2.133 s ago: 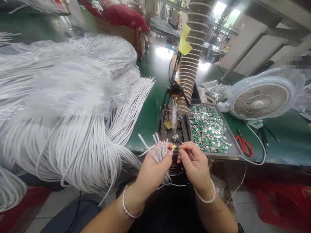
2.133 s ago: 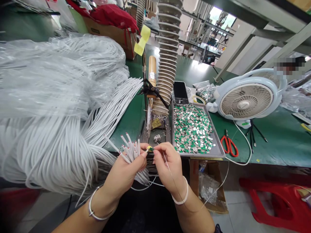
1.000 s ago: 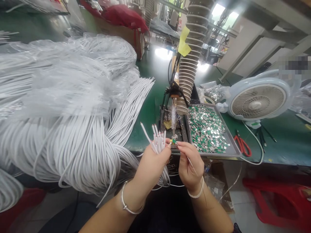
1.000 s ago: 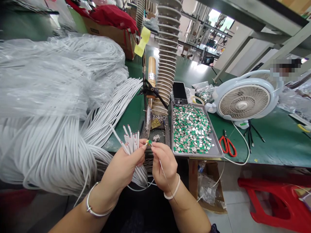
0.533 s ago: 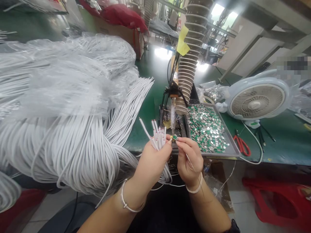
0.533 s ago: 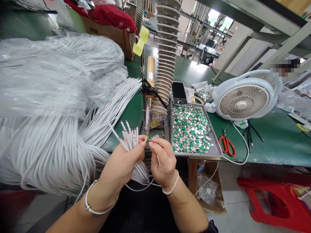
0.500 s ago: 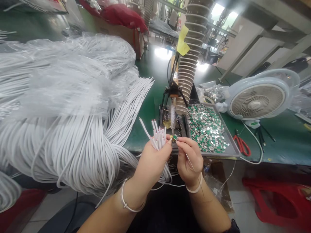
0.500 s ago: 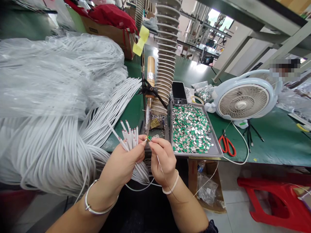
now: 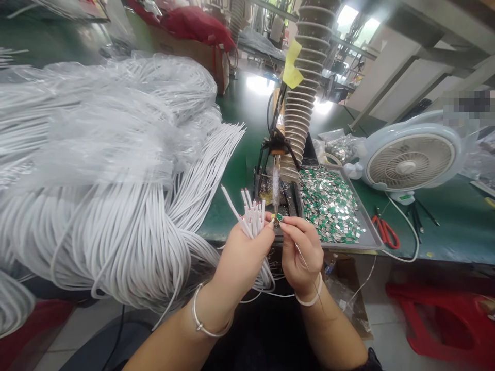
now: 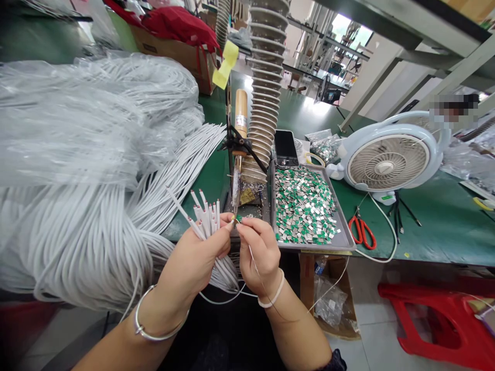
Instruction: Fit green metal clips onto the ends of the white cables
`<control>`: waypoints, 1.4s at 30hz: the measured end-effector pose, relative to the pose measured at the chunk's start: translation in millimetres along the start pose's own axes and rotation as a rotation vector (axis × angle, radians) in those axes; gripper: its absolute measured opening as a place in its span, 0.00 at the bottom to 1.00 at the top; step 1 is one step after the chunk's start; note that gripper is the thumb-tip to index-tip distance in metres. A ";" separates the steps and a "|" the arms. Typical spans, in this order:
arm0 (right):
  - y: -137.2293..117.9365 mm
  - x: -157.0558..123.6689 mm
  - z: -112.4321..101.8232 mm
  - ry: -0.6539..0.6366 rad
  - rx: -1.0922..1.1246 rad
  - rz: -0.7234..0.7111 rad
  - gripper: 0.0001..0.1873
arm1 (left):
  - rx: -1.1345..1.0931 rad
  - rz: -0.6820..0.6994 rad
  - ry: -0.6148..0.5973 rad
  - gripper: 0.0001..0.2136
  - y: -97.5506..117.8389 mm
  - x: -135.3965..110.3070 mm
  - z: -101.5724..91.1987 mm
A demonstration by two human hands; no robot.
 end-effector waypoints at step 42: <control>4.2 -11.6 1.2 -0.055 0.081 0.106 0.10 | 0.183 -0.051 -0.176 0.07 -7.8 -4.7 -16.2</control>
Point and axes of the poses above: each hand's wrist, its own x-axis towards the middle knuckle, its own z-axis out of the palm, y = z × x, the point moved 1 cm from there along x, towards the middle knuckle, and after that the axes turned 5 degrees about -z, right-handed, at the moved point
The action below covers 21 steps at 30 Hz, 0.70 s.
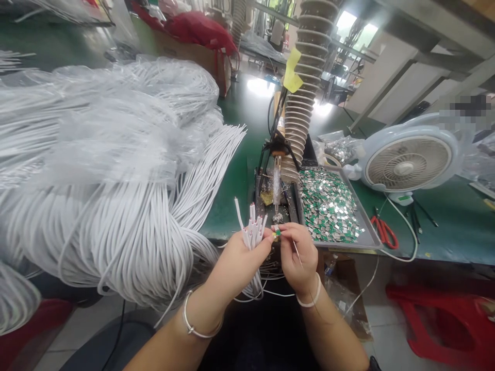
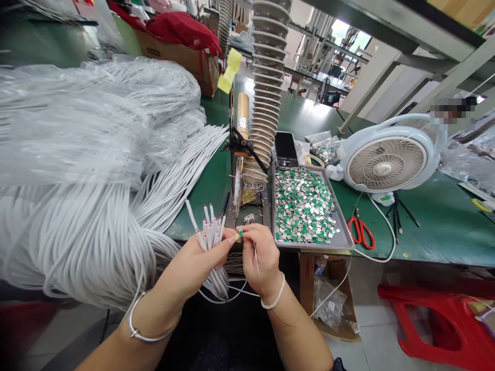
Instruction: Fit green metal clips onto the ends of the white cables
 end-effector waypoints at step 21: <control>-3.5 3.5 0.8 0.075 0.034 0.060 0.12 | 0.063 0.054 0.177 0.05 15.3 8.8 2.2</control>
Point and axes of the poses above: each hand's wrist, its own x-axis towards the middle knuckle, its own z-axis out of the palm, y = z × x, the point moved 1 cm from there along x, towards the middle knuckle, and after that the axes turned 5 degrees about -z, right-handed, at the moved point
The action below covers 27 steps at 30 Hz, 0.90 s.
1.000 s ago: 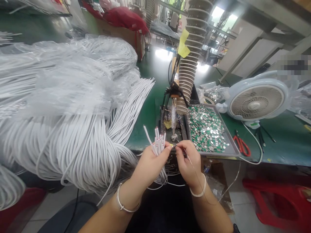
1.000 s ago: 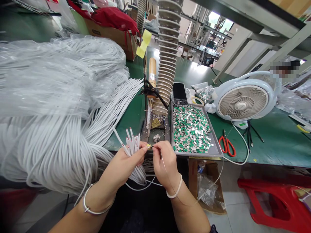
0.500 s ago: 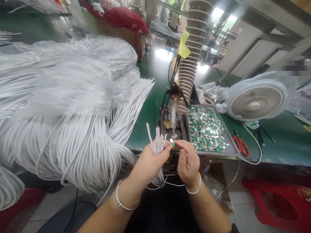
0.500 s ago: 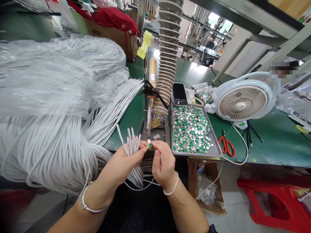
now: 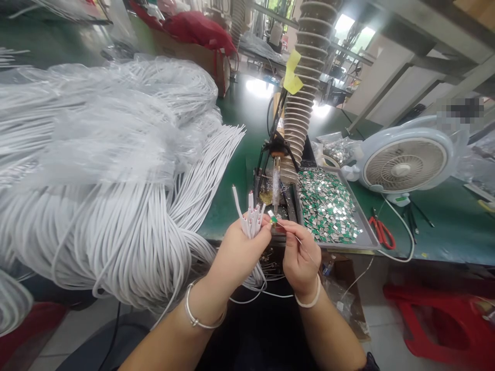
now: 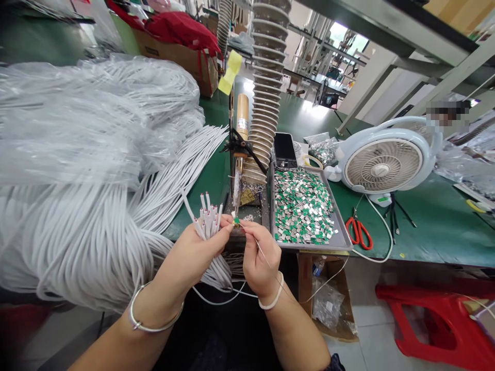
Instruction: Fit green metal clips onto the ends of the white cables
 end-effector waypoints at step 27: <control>-1.0 7.2 2.2 -0.021 0.033 -0.031 0.15 | 0.022 0.073 0.048 0.05 10.7 -1.5 -0.3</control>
Point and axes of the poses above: each hand's wrist, its own x-axis towards the middle knuckle, its own z-axis out of the palm, y = z × x, the point moved 1 cm from there along x, towards the middle knuckle, and after that the axes turned 5 degrees about -z, right-handed, at the moved point
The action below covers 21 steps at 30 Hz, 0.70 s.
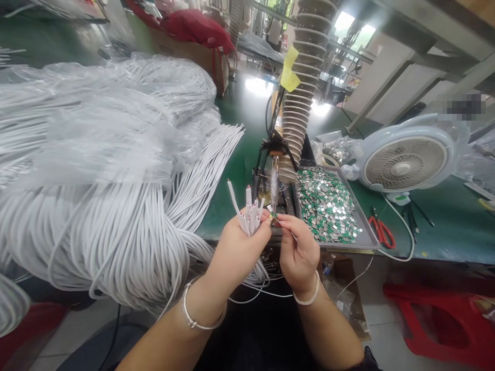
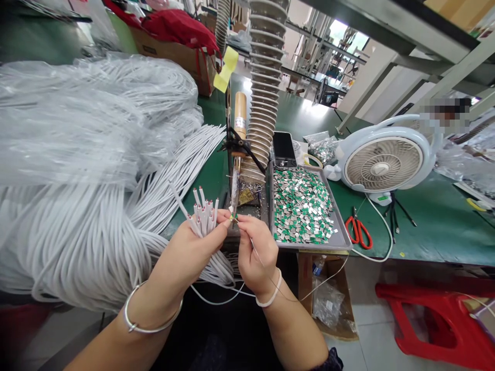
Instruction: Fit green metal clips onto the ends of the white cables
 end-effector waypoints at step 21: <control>-3.4 -13.4 -0.4 -0.082 -0.013 0.094 0.12 | 0.016 0.002 -0.222 0.08 -34.1 -12.3 1.9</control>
Point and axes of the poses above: each hand's wrist, its own x-axis towards the middle knuckle, its own z-axis out of the palm, y = z × x, the point moved 1 cm from there along x, towards the middle knuckle, and after that the axes turned 5 degrees about -z, right-handed, at the moved point
